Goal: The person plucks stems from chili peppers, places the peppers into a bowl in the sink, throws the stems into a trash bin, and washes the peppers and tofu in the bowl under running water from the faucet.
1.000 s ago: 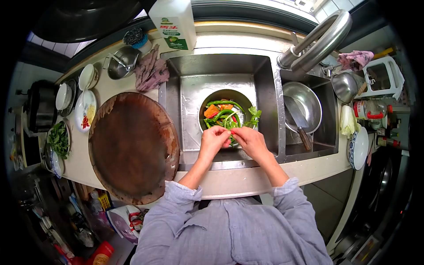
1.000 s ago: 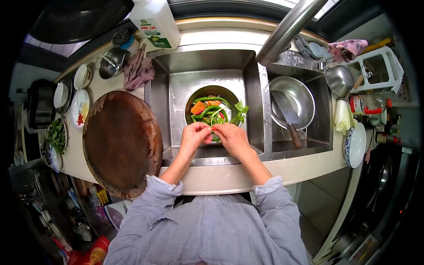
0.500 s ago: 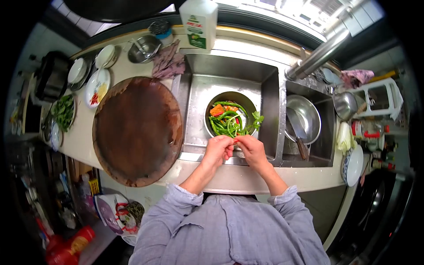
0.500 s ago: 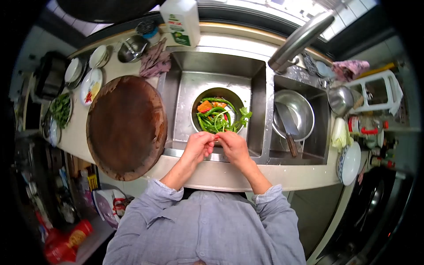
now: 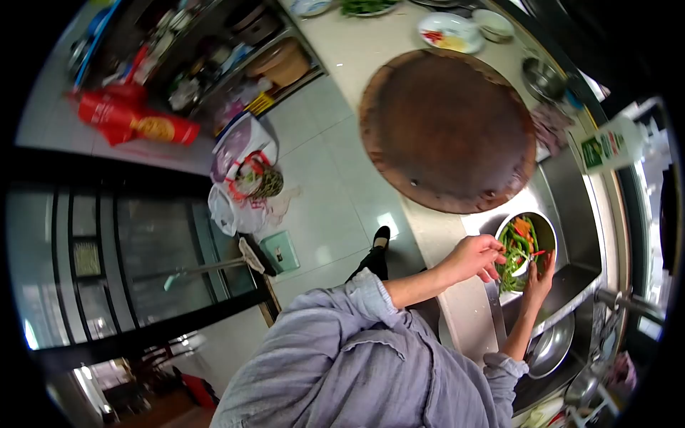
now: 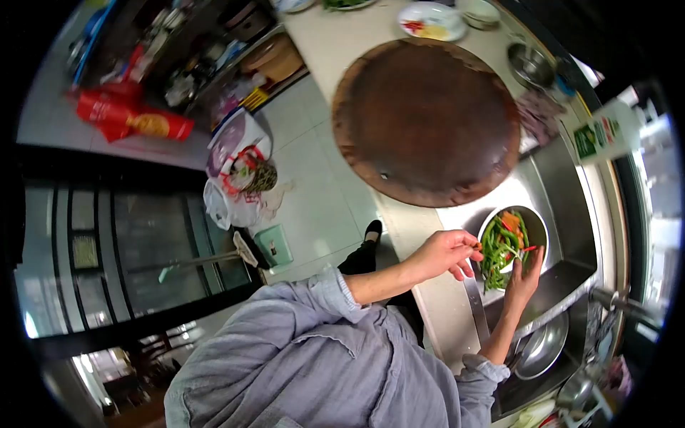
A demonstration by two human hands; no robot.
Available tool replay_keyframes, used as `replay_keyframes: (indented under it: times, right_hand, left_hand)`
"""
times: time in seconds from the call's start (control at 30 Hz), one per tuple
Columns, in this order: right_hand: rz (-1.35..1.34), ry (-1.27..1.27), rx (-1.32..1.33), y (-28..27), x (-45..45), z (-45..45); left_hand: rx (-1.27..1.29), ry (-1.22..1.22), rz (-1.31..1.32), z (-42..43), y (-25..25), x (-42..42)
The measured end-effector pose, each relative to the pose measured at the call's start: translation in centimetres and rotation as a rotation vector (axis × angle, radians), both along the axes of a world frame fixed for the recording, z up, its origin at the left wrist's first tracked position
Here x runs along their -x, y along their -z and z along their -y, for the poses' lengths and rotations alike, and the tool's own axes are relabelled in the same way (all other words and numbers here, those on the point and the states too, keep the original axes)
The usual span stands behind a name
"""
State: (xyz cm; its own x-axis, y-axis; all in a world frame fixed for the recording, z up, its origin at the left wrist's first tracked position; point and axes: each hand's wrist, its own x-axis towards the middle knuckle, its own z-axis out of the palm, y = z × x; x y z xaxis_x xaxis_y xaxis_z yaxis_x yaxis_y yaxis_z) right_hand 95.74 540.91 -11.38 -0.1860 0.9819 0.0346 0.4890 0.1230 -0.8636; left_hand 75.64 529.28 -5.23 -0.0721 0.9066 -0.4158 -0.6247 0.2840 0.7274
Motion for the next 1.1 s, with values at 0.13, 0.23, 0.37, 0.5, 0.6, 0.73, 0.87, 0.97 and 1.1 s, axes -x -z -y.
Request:
replay_keyframes:
  times: [0.13, 0.23, 0.37, 0.5, 0.6, 0.73, 0.87, 0.97, 1.1]
  right_hand:
    - [-0.168, -0.216, 0.044, -4.4, 7.8, 5.1]
    - [-0.078, -0.548, 0.138, -9.0, 17.0, 12.4]
    - [-0.026, -1.014, 0.000, -8.6, 30.6, 21.2]
    - [-0.158, -1.166, -0.036, -6.4, 43.7, 29.8]
    - [-0.137, -1.262, 0.023, -5.0, 51.8, 35.8]
    - [-0.117, -1.344, 0.114, -3.9, 61.6, 43.5]
    - [-0.228, -1.346, 0.072, -2.1, 70.0, 49.4]
    - [-0.167, -1.404, 0.048, -0.1, 75.6, 51.9]
    - [-0.114, -1.405, 0.064, 3.0, 82.0, 54.1]
  left_hand:
    - [-0.005, -0.263, -0.075, 6.5, -0.4, 6.1]
    - [0.119, -0.486, -0.200, 12.8, -1.1, 12.4]
    - [0.219, -0.835, -0.327, 22.2, 0.8, 20.3]
    - [0.321, -0.985, -0.318, 30.4, 1.3, 27.2]
    - [0.331, -1.053, -0.352, 36.9, 2.6, 33.7]
    - [0.407, -1.127, -0.507, 45.0, 3.7, 42.1]
    - [0.613, -1.133, -0.940, 50.7, 4.6, 49.7]
    - [0.693, -1.155, -1.201, 53.3, 5.1, 54.8]
    - [0.840, -1.175, -1.182, 55.5, 9.0, 60.5]
